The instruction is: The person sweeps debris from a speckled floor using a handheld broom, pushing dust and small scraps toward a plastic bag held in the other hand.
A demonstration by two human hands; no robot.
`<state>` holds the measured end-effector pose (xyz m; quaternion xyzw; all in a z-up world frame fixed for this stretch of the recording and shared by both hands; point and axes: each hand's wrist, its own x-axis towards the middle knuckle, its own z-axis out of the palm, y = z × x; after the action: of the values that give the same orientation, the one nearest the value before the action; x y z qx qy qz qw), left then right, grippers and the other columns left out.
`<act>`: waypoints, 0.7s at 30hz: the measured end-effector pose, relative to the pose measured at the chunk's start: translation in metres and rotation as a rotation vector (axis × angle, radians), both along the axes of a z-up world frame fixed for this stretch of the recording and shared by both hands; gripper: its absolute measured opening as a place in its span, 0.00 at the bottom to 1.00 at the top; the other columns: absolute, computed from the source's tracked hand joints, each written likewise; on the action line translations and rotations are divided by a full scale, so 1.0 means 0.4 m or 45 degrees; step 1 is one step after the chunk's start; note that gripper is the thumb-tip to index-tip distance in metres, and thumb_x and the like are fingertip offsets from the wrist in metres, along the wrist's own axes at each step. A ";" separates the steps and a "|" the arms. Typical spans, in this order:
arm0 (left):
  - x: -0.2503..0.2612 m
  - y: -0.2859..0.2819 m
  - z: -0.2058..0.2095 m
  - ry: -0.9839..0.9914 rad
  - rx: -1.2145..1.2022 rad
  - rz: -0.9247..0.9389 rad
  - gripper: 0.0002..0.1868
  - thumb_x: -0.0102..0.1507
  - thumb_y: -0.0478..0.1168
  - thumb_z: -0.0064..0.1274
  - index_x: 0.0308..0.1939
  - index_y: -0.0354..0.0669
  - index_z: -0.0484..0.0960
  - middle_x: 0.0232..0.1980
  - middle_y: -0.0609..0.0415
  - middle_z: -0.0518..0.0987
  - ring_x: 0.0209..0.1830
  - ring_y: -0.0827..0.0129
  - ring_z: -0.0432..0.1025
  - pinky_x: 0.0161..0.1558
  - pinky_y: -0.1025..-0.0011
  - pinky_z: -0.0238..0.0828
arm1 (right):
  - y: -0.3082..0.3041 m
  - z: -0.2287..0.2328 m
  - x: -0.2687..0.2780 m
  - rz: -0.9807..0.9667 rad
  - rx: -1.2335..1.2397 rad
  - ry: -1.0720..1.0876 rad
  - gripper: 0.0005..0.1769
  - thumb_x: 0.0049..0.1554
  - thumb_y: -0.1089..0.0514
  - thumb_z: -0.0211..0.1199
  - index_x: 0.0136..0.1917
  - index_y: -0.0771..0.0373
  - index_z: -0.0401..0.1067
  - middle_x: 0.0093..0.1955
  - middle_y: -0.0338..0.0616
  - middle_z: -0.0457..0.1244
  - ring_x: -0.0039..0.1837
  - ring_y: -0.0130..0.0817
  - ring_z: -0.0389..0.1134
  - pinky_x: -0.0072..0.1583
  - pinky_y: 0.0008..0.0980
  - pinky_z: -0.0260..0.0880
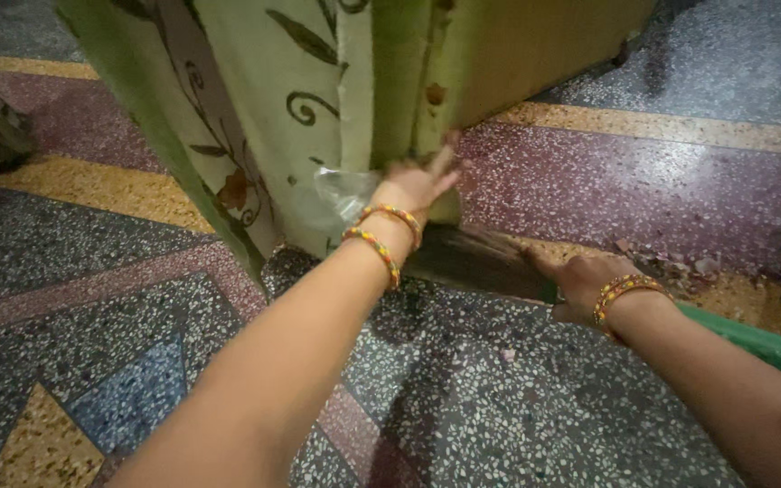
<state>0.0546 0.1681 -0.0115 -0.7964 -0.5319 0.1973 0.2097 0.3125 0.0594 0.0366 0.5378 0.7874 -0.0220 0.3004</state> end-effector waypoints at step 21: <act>-0.546 0.024 -0.043 0.012 0.059 0.791 0.12 0.67 0.44 0.52 0.48 0.47 0.88 0.51 0.49 0.84 0.51 0.59 0.80 0.45 0.60 0.77 | 0.016 -0.052 0.070 0.105 -0.329 0.013 0.49 0.58 0.45 0.60 0.83 0.26 0.35 0.53 0.37 0.66 0.53 0.32 0.71 0.52 0.32 0.78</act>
<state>-0.1640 0.1778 -0.0286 -0.5898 -0.7532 0.2435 0.1598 0.3405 0.0658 0.0158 0.4618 0.8009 -0.1137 0.3638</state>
